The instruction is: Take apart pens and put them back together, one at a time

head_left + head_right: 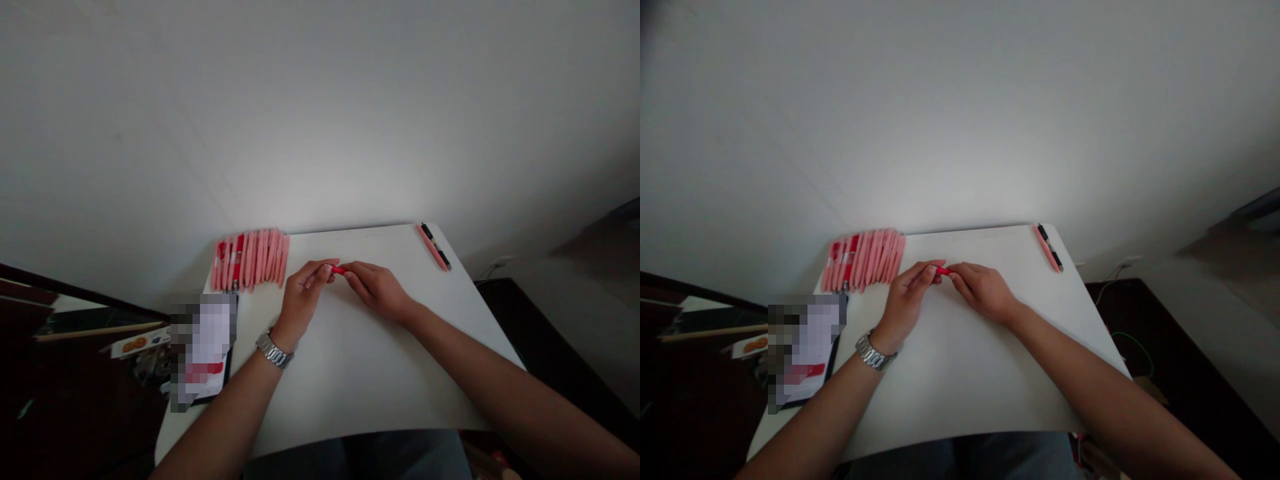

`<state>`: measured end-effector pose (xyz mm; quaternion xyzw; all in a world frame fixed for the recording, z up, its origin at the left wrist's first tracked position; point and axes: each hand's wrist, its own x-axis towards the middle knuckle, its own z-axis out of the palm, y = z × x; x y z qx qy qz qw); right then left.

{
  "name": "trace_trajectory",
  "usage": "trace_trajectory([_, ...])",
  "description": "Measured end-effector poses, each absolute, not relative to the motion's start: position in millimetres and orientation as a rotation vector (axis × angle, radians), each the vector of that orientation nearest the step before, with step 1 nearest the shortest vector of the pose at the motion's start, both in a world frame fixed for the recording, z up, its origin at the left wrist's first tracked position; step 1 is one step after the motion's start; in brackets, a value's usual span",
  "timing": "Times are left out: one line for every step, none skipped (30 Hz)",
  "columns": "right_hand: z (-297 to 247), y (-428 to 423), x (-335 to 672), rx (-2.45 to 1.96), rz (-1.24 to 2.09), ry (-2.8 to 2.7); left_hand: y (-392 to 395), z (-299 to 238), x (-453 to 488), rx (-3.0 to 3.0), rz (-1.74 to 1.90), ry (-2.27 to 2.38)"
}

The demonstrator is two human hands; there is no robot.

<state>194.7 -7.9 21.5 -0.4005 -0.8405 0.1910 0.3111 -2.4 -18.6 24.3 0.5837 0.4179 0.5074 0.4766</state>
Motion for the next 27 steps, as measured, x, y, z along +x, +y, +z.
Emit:
trace_trajectory([21,-7,195,-1.045,0.475,-2.228,-18,25,-3,1.429,1.246,1.024])
trace_trajectory([20,-6,195,-1.038,0.443,-2.238,-18,25,-3,1.431,1.251,1.027])
trace_trajectory([20,-5,196,-1.035,0.414,-2.246,-17,25,-3,1.435,1.257,1.031])
trace_trajectory([19,-5,196,-1.035,0.39,-2.25,-17,26,-3,1.439,1.263,1.037])
trace_trajectory([18,-4,196,-1.037,0.374,-2.251,-17,26,-3,1.442,1.266,1.042])
trace_trajectory([17,-4,196,-1.043,0.361,-2.247,-16,26,-3,1.444,1.268,1.047])
trace_trajectory([16,-4,197,-1.052,0.35,-2.239,-16,26,-3,1.447,1.267,1.053])
trace_trajectory([16,-4,197,-1.063,0.341,-2.229,-16,25,-3,1.448,1.266,1.057])
trace_trajectory([15,-4,197,-1.075,0.336,-2.22,-16,25,-4,1.447,1.265,1.058])
trace_trajectory([15,-4,197,-1.085,0.337,-2.21,-16,24,-4,1.444,1.264,1.058])
trace_trajectory([14,-4,198,-1.093,0.345,-2.201,-15,23,-4,1.442,1.262,1.058])
trace_trajectory([14,-4,198,-1.098,0.359,-2.195,-15,23,-4,1.439,1.258,1.057])
trace_trajectory([13,-3,198,-1.101,0.373,-2.19,-15,22,-4,1.437,1.253,1.052])
trace_trajectory([13,-3,198,-1.104,0.382,-2.182,-15,22,-5,1.439,1.246,1.044])
trace_trajectory([13,-4,198,-1.109,0.388,-2.173,-15,22,-5,1.444,1.239,1.034])
trace_trajectory([14,-4,199,-1.113,0.391,-2.166,-15,22,-5,1.451,1.234,1.024])
trace_trajectory([15,-4,199,-1.117,0.394,-2.161,-15,22,-5,1.457,1.232,1.015])
trace_trajectory([16,-5,199,-1.121,0.395,-2.156,-15,22,-5,1.461,1.234,1.01])
trace_trajectory([18,-6,199,-1.121,0.399,-2.158,-15,22,-6,1.463,1.235,1.008])
trace_trajectory([20,-7,199,-1.12,0.397,-2.16,-15,23,-6,1.462,1.238,1.01])
trace_trajectory([23,-8,199,-1.12,0.394,-2.17,-15,23,-6,1.459,1.243,1.015])
trace_trajectory([25,-9,199,-1.112,0.383,-2.193,-15,23,-6,1.454,1.249,1.02])
trace_trajectory([26,-10,199,-1.105,0.369,-2.21,-15,23,-6,1.447,1.253,1.025])
trace_trajectory([27,-10,199,-1.102,0.358,-2.221,-15,24,-5,1.438,1.258,1.029])
trace_trajectory([28,-10,199,-1.101,0.348,-2.228,-15,24,-5,1.424,1.265,1.033])
trace_trajectory([28,-10,199,-1.102,0.344,-2.23,-14,24,-5,1.408,1.274,1.034])
trace_trajectory([27,-10,199,-1.103,0.343,-2.229,-14,25,-5,1.394,1.282,1.032])
